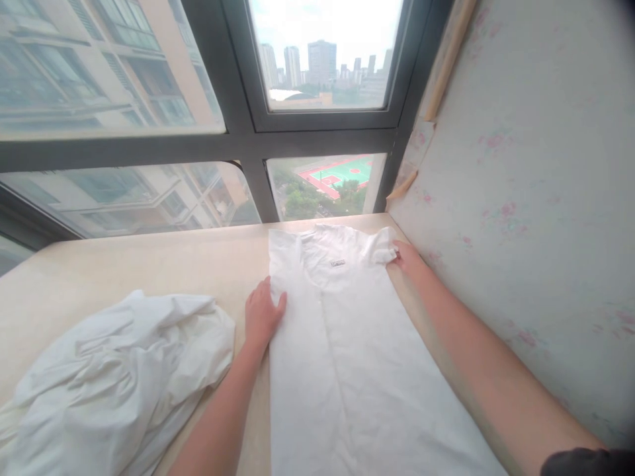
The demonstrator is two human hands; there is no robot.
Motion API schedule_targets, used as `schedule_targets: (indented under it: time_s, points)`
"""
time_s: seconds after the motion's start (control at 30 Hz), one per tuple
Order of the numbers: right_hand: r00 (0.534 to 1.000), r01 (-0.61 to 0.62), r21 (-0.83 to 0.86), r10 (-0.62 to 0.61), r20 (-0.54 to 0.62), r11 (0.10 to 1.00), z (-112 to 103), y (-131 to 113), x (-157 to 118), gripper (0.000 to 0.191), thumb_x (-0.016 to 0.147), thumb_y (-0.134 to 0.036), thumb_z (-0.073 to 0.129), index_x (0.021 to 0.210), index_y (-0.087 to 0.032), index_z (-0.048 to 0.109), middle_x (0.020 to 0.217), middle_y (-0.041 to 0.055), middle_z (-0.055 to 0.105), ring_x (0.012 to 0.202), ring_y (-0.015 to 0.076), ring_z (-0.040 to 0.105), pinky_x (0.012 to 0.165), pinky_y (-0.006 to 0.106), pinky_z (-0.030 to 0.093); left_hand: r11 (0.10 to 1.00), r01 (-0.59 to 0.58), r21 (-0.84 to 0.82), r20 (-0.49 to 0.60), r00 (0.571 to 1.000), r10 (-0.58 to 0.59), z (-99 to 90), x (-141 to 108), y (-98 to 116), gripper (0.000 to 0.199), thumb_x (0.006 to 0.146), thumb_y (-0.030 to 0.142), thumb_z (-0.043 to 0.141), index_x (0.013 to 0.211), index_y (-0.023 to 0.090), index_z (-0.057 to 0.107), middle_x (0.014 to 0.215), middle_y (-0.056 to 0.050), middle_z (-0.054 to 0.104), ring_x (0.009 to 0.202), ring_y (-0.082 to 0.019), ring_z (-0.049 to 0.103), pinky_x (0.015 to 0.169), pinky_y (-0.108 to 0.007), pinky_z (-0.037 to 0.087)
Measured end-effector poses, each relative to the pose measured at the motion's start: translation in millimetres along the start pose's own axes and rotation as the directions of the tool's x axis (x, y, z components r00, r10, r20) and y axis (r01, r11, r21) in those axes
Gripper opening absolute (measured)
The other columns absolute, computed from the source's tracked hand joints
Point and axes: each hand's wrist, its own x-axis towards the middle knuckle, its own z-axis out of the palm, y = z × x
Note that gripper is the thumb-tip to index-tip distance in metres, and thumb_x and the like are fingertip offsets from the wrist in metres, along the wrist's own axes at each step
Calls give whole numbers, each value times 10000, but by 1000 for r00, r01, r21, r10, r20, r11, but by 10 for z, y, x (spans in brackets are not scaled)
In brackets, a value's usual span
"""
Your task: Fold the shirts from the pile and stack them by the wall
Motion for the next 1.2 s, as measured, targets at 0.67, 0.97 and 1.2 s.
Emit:
schedule_targets:
  time_s: [0.67, 0.97, 1.2]
  points:
    - [966, 227, -550, -257, 22, 804, -131, -89, -70, 155, 718, -225, 651, 847, -213, 735, 950, 46, 739, 970, 214, 652, 873, 275, 442, 1000, -6, -5, -26, 1000, 6, 28, -25, -2, 476, 922, 374, 485, 1313, 104, 477, 1297, -175, 600, 1227, -291, 548, 1052, -430, 391]
    - [923, 348, -550, -382, 56, 759, -274, 19, -354, 182, 708, -145, 604, 810, -232, 727, 889, 30, 728, 897, 205, 649, 852, 292, 465, 1000, -3, -17, -38, 999, 3, 38, -26, -6, 448, 919, 370, 487, 1300, 132, 489, 1272, -163, 611, 1220, -281, 551, 1047, -431, 389]
    - [945, 287, -559, -325, 34, 778, -352, 282, -609, 157, 768, -234, 619, 874, -231, 734, 794, 36, 713, 850, 222, 648, 825, 311, 460, 1000, -5, -15, -37, 999, 4, 39, -29, -3, 446, 923, 372, 476, 1284, 112, 502, 1277, -170, 610, 1219, -285, 551, 1045, -422, 389]
